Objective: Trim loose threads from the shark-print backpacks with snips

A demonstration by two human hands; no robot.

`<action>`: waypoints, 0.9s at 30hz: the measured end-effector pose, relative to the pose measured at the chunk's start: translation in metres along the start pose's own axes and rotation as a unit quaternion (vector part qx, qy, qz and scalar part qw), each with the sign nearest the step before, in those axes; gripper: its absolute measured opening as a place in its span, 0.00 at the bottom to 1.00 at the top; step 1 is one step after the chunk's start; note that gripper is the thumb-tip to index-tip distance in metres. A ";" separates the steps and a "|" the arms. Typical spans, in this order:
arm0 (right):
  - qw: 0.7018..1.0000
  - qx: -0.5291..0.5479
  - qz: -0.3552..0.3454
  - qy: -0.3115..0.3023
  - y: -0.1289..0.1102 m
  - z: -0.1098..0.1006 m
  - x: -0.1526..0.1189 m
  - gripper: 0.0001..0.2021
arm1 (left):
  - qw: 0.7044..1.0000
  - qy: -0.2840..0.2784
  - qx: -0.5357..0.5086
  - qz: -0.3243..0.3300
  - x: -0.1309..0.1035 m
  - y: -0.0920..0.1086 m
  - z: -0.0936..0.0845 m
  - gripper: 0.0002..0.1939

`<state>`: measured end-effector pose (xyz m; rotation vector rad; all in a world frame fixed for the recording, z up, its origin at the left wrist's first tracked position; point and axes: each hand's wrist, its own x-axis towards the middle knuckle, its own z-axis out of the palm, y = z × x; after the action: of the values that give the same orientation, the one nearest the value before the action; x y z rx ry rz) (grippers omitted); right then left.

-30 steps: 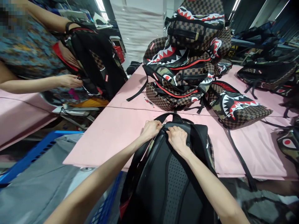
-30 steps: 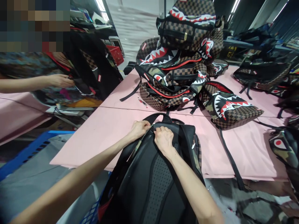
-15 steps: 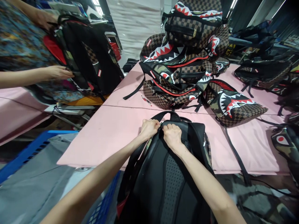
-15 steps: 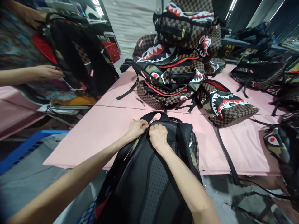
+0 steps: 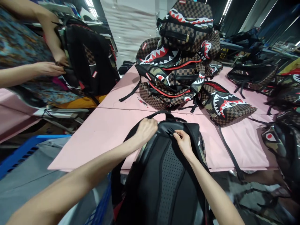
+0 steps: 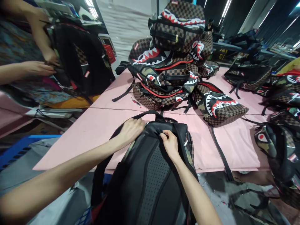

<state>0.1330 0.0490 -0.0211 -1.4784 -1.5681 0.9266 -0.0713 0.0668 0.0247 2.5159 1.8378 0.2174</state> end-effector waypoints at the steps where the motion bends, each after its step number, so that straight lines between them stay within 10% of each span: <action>1: 1.000 0.028 0.000 0.006 0.003 -0.003 0.001 0.13 | 1.000 0.000 -0.018 -0.011 0.014 0.005 0.004 0.13; 8: 0.993 0.116 -0.001 -0.015 0.006 -0.023 0.005 0.13 | 0.992 -0.053 -0.107 -0.027 0.095 -0.002 0.030 0.11; 15: 0.957 0.288 0.020 -0.008 0.000 -0.089 0.023 0.17 | 0.992 -0.010 -0.124 -0.003 0.069 0.020 0.024 0.12; 19: 0.999 0.030 0.001 -0.017 0.011 -0.101 0.018 0.14 | 0.985 -0.049 -0.146 0.083 0.038 0.050 0.027 0.09; 22: 0.973 -0.215 -0.036 -0.073 0.024 -0.092 -0.002 0.10 | 0.974 -0.126 -0.139 0.127 0.022 0.062 0.035 0.07; 27: 0.941 -0.314 -0.085 -0.091 0.031 -0.087 -0.033 0.09 | 0.976 -0.114 -0.148 0.113 -0.007 0.070 0.042 0.07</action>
<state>0.2257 0.0182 -0.0127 -1.6689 -2.2294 0.4854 -0.0015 0.0413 -0.0109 2.4185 1.3292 0.1807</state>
